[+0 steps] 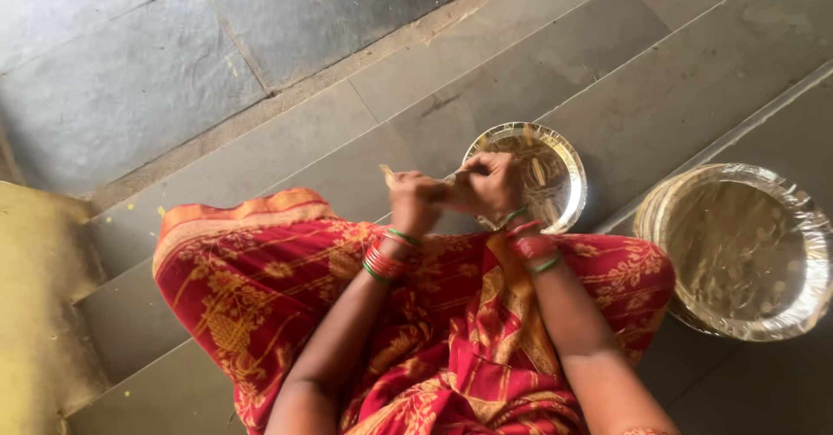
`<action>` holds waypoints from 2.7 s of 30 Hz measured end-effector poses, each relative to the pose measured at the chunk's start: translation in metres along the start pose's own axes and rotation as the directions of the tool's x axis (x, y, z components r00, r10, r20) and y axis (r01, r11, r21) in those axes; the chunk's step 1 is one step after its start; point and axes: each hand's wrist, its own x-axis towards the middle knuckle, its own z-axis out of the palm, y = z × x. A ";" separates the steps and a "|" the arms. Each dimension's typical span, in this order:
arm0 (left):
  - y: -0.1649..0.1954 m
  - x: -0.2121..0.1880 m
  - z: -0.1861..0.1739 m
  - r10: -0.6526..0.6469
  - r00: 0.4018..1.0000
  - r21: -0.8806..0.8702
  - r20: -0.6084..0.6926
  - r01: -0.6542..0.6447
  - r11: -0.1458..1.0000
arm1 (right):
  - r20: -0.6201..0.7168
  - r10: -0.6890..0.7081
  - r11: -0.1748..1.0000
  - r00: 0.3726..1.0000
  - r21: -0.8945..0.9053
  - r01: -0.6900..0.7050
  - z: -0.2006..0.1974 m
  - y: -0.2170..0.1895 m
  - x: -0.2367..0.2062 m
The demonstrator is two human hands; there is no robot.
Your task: The person sits on stone steps and shapes disposable plates by hand, pressing and folding the rims of each plate and turning it while working. Finished plates are set onto a growing stack beside them, and they continue with the next plate.
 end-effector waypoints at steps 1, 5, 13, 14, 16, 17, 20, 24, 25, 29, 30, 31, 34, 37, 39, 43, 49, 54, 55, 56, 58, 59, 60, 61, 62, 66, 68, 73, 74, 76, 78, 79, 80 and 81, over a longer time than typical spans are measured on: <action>0.001 0.004 0.000 0.062 0.998 -0.055 0.013 -0.061 0.997 | -0.040 -0.086 0.996 0.995 -0.026 0.085 0.000 0.001 0.000; -0.003 0.009 -0.005 0.004 1.000 -0.066 0.000 -0.004 0.998 | -0.071 -0.372 0.927 0.926 -0.074 0.367 0.003 0.003 -0.002; -0.015 0.007 0.003 0.105 0.994 -0.130 -0.015 -0.106 0.986 | -0.113 -0.296 0.955 0.948 -0.059 0.291 -0.006 0.014 0.009; -0.016 0.009 0.002 0.080 0.996 -0.100 -0.045 -0.085 0.991 | -0.068 -0.234 0.970 0.970 0.045 0.237 -0.009 0.015 0.009; -0.018 0.010 -0.004 0.018 0.995 -0.038 -0.094 -0.021 0.999 | -0.005 -0.191 0.973 0.982 0.131 0.190 -0.014 0.016 0.008; -0.016 0.009 -0.008 -0.002 0.997 -0.046 -0.076 -0.002 0.999 | -0.003 -0.218 0.970 0.976 0.113 0.217 -0.018 0.016 0.008; -0.007 0.017 -0.017 -0.013 0.998 -0.057 -0.059 0.010 0.998 | 0.050 -0.169 0.975 0.984 0.156 0.160 -0.031 0.015 0.014; 0.011 0.019 -0.026 0.078 0.993 0.029 -0.087 -0.076 0.997 | -0.010 -0.224 0.974 0.975 -0.039 0.224 -0.035 0.013 0.014; 0.015 0.018 -0.026 0.117 0.988 0.060 -0.100 -0.111 0.992 | 0.005 -0.290 0.956 0.957 -0.049 0.290 -0.034 0.011 0.012; 0.018 0.016 -0.023 -0.088 0.982 0.072 0.166 0.076 0.994 | 0.048 -0.391 0.918 0.919 -0.053 0.393 -0.027 0.007 0.007; 0.016 0.015 -0.022 -0.087 0.980 0.055 0.176 0.079 0.995 | 0.051 -0.378 0.924 0.924 -0.045 0.381 -0.026 0.005 0.006; 0.013 0.014 -0.020 -0.085 0.979 0.036 0.185 0.080 0.996 | 0.045 -0.344 0.937 0.938 -0.045 0.346 -0.026 0.004 0.005; 0.004 0.012 -0.011 -0.107 0.988 0.010 0.107 0.107 0.994 | 0.033 -0.265 0.964 0.964 -0.017 0.265 -0.027 0.003 0.005; -0.003 0.009 -0.003 -0.177 0.984 0.027 0.028 0.177 0.984 | 0.036 -0.258 0.966 0.965 0.043 0.256 -0.029 0.006 0.007; -0.006 0.008 0.001 -0.093 0.994 -0.013 0.054 0.094 0.995 | 0.026 -0.274 0.960 0.961 0.067 0.272 -0.028 0.009 0.008; -0.011 0.008 0.002 0.001 0.993 -0.132 0.118 0.015 0.991 | 0.054 -0.039 0.976 0.998 0.218 0.027 -0.021 0.015 0.007; -0.008 0.002 0.005 -0.120 0.990 0.018 -0.069 0.121 0.992 | 0.000 -0.270 0.961 0.963 -0.064 0.270 -0.006 0.010 0.000; -0.010 0.002 0.009 -0.062 0.996 -0.010 -0.070 0.061 0.998 | -0.130 -0.309 0.949 0.942 -0.113 0.295 -0.008 -0.005 -0.002; -0.012 0.003 0.009 -0.100 0.990 0.019 -0.102 0.102 0.995 | -0.115 -0.349 0.935 0.930 -0.105 0.338 -0.007 -0.008 -0.004; -0.013 0.002 0.010 -0.074 0.993 0.027 -0.097 0.077 0.997 | -0.098 -0.390 0.919 0.915 -0.100 0.381 -0.008 -0.009 -0.005; -0.014 0.000 0.012 -0.041 0.996 0.040 -0.077 0.044 0.998 | -0.060 -0.292 0.956 0.955 -0.023 0.291 -0.009 -0.010 -0.006; -0.013 -0.002 0.013 -0.033 0.998 -0.007 -0.050 0.033 0.999 | -0.042 -0.148 0.987 0.988 0.051 0.150 -0.009 -0.009 -0.006; -0.014 -0.001 0.014 -0.014 0.999 -0.050 -0.033 0.013 0.999 | -0.020 -0.014 0.992 1.000 0.123 0.016 -0.008 -0.007 -0.006; -0.013 -0.001 0.015 0.008 1.000 -0.094 -0.018 -0.010 0.995 | -0.074 -0.132 0.989 0.989 0.055 0.136 -0.008 -0.005 -0.004; -0.013 -0.002 0.015 -0.034 0.998 -0.056 -0.052 0.032 0.998 | -0.114 -0.247 0.969 0.962 -0.025 0.246 -0.006 -0.003 -0.005; -0.015 0.001 0.015 -0.070 0.991 0.041 -0.113 0.075 0.996 | -0.084 -0.400 0.909 0.913 -0.159 0.384 0.000 0.004 0.000; -0.016 0.001 0.012 -0.025 0.997 -0.017 -0.068 0.024 1.000 | -0.054 -0.218 0.974 0.974 -0.077 0.214 0.001 0.006 -0.002; -0.016 0.001 0.008 -0.027 0.996 0.016 -0.084 0.028 0.999 | -0.119 -0.353 0.935 0.928 -0.019 0.353 -0.006 0.009 -0.008; -0.015 0.001 0.007 -0.016 0.998 -0.023 -0.067 0.014 1.000 | -0.104 -0.338 0.941 0.935 -0.029 0.336 -0.007 0.010 -0.007; -0.013 0.001 0.005 0.011 1.000 -0.094 -0.023 -0.013 0.995 | -0.083 -0.298 0.954 0.951 -0.041 0.296 -0.011 0.010 -0.003; -0.012 0.003 0.003 0.029 1.000 -0.103 0.006 -0.028 0.994 | -0.083 -0.288 0.957 0.954 -0.068 0.283 -0.014 0.010 0.004; -0.011 0.004 0.002 0.042 0.999 -0.110 0.018 -0.040 0.993 | -0.090 -0.271 0.962 0.958 -0.056 0.267 -0.016 0.010 0.007; -0.010 0.006 0.000 0.035 0.999 -0.108 -0.010 -0.035 0.994 | -0.098 -0.252 0.968 0.963 -0.042 0.249 -0.018 0.010 0.006; -0.010 0.007 -0.001 0.019 0.999 -0.107 -0.031 -0.022 0.994 | -0.100 -0.225 0.974 0.969 -0.026 0.224 -0.021 0.010 0.005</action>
